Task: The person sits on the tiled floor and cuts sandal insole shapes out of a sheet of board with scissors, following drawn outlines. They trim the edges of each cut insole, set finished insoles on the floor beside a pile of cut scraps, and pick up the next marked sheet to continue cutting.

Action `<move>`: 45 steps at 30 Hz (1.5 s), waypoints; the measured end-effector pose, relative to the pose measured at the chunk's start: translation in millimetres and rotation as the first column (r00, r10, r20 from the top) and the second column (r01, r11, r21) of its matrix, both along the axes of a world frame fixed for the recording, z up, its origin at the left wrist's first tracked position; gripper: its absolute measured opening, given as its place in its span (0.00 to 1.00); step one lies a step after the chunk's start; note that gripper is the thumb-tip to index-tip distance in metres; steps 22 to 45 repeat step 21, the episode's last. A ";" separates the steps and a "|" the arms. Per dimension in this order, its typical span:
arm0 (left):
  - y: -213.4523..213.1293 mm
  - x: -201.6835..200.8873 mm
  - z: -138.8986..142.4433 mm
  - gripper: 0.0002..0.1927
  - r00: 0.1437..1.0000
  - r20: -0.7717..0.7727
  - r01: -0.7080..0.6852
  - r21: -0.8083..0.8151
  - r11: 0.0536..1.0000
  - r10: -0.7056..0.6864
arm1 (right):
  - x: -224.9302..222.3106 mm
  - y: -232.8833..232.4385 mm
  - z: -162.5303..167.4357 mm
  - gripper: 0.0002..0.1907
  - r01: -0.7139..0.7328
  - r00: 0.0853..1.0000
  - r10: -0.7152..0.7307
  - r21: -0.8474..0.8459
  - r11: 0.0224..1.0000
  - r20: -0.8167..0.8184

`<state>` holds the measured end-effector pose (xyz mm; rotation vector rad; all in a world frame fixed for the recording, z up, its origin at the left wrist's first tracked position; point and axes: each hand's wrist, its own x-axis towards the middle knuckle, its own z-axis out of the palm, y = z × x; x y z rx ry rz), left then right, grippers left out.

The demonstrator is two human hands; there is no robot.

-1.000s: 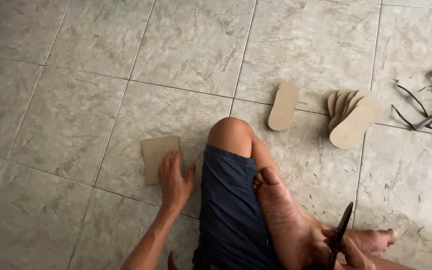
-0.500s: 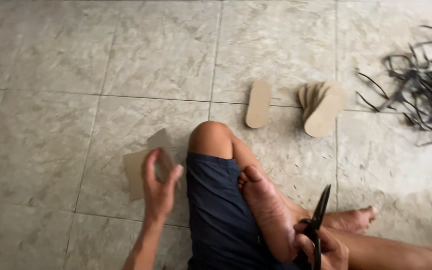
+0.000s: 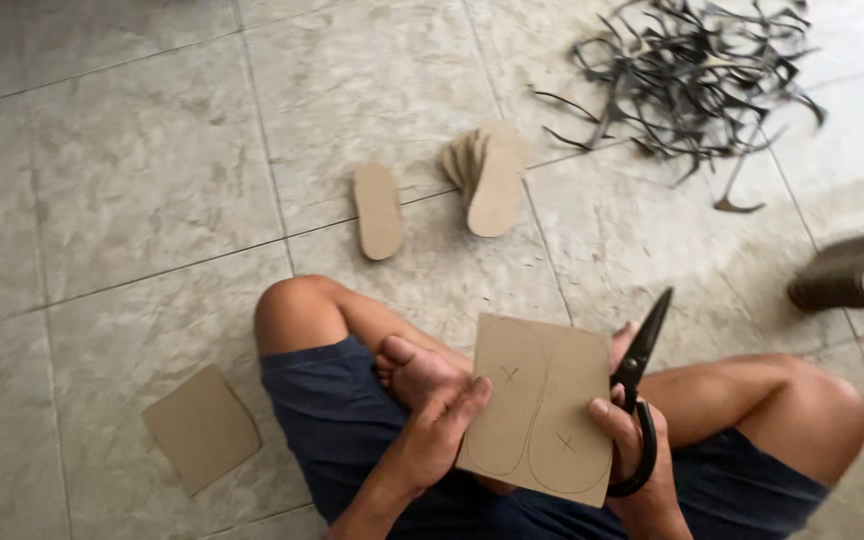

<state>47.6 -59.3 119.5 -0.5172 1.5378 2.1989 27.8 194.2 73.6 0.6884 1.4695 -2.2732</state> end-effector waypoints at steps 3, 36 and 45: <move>10.6 -3.3 -5.2 0.22 0.982 0.137 -0.156 0.199 0.968 0.130 | 4.3 5.6 -3.3 0.13 -0.075 0.990 0.076 0.010 0.997 -0.116; -16.4 -30.1 60.0 0.15 0.955 -0.288 0.034 -0.145 0.989 -0.076 | 10.4 -35.8 67.1 0.51 -0.555 0.705 0.631 0.301 0.775 -0.325; -16.4 -30.1 60.0 0.15 0.955 -0.288 0.034 -0.145 0.989 -0.076 | 10.4 -35.8 67.1 0.51 -0.555 0.705 0.631 0.301 0.775 -0.325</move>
